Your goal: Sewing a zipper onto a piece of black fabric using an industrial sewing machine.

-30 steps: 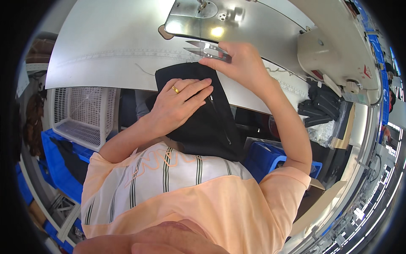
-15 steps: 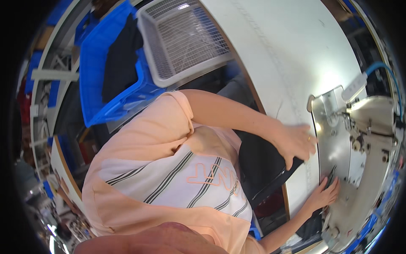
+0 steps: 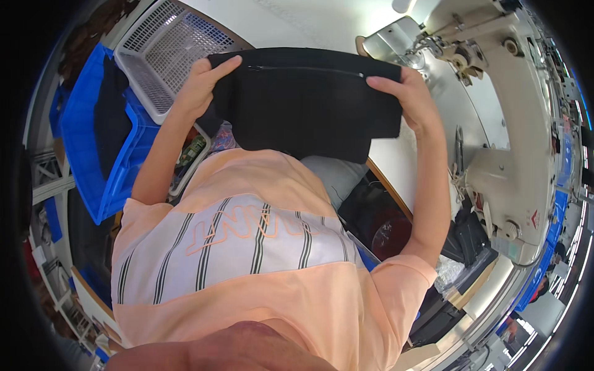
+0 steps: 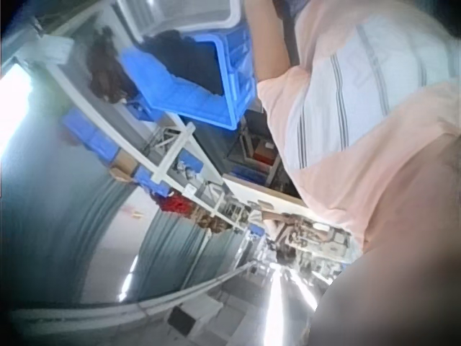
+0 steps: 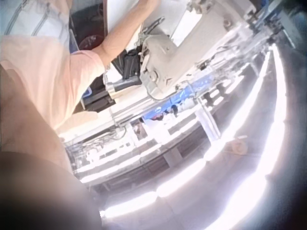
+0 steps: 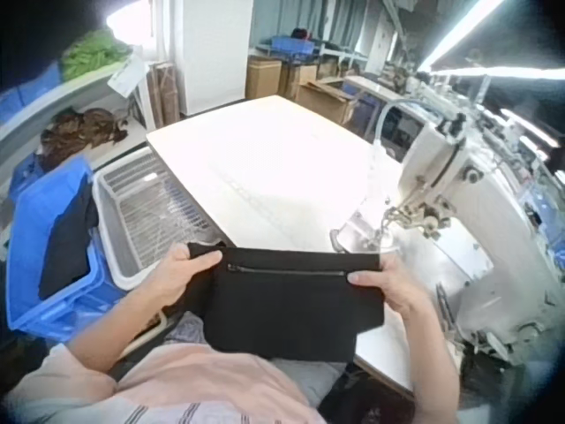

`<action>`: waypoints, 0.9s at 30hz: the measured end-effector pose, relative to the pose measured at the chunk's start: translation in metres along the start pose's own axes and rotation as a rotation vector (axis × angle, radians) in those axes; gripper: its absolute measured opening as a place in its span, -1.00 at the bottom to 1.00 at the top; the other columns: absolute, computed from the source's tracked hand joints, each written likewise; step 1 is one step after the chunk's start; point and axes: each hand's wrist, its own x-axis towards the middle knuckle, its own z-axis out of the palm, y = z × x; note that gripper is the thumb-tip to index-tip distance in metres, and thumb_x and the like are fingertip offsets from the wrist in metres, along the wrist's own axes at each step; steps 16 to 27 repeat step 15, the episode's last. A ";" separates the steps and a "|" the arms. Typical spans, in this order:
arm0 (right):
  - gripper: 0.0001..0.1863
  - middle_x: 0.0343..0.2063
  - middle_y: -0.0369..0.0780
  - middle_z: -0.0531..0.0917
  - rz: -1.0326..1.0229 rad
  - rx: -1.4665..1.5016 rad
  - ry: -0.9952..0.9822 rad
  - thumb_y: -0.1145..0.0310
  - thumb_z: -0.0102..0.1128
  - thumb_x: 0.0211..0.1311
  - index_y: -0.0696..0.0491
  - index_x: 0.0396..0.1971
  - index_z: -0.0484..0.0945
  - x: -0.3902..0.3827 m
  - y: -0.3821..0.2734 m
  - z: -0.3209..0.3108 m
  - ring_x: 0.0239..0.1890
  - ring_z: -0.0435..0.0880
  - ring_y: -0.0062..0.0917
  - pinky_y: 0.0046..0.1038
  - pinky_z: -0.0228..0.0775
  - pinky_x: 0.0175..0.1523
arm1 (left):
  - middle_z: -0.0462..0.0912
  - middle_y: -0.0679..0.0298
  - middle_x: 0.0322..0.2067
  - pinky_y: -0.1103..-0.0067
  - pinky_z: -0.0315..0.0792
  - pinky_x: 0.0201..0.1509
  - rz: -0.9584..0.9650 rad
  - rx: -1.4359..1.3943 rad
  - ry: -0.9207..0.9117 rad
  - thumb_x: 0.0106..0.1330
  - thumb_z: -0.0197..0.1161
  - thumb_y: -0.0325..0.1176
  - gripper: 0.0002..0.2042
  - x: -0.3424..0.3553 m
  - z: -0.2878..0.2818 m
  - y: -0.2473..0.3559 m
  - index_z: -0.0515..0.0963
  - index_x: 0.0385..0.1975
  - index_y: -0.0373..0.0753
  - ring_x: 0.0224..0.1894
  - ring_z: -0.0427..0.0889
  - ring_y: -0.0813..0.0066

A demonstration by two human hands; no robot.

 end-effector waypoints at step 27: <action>-0.65 -0.34 -0.25 0.71 0.042 0.312 -0.102 0.13 0.25 0.27 0.15 -0.24 0.61 0.011 0.003 0.023 -0.36 0.68 -0.67 -0.65 0.53 -0.24 | 0.71 0.26 -0.29 0.67 0.54 -0.20 -0.109 -0.108 0.107 0.28 0.32 -0.33 -0.74 -0.047 -0.025 -0.005 0.62 -0.18 -0.42 -0.32 0.67 0.60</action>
